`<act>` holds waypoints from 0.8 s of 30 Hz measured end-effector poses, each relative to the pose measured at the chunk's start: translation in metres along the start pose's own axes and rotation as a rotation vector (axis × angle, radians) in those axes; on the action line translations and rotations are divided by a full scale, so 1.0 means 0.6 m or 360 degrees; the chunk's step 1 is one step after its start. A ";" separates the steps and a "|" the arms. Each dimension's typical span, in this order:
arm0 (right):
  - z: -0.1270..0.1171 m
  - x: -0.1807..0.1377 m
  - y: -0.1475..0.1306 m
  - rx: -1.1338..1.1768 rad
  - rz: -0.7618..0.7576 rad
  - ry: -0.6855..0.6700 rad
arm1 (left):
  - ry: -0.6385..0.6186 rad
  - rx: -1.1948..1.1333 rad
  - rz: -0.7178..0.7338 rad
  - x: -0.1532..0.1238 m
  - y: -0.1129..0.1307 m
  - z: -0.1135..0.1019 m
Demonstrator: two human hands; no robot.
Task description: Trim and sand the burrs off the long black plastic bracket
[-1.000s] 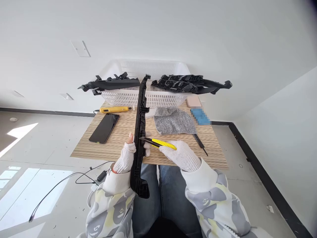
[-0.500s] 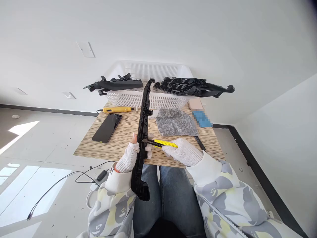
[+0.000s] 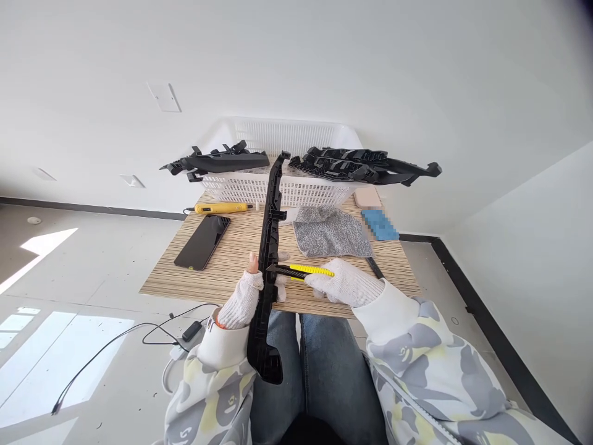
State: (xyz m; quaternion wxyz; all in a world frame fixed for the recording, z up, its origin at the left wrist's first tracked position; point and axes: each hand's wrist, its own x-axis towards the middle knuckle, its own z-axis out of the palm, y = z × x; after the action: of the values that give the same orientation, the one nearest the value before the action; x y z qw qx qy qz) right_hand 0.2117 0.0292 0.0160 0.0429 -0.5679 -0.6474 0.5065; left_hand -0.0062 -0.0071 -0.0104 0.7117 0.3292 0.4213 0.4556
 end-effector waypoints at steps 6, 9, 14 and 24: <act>-0.001 0.002 -0.002 0.0071 -0.0015 -0.0037 | 0.0004 0.0171 0.0072 0.000 -0.002 0.001; -0.003 -0.004 -0.011 0.0094 -0.0001 -0.0046 | -0.0005 0.0195 0.0096 -0.002 -0.001 0.003; -0.009 -0.016 -0.034 -0.0012 0.0080 -0.0024 | -0.0005 0.0134 0.0077 -0.002 0.000 0.003; -0.013 -0.022 -0.046 -0.0003 0.0108 -0.0051 | 0.0017 0.0159 0.0058 0.003 -0.007 -0.002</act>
State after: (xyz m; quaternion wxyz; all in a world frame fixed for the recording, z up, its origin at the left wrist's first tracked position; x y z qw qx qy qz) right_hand 0.2020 0.0280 0.0460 0.0147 -0.5813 -0.6289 0.5161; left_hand -0.0054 -0.0069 -0.0151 0.6837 0.3695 0.4411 0.4488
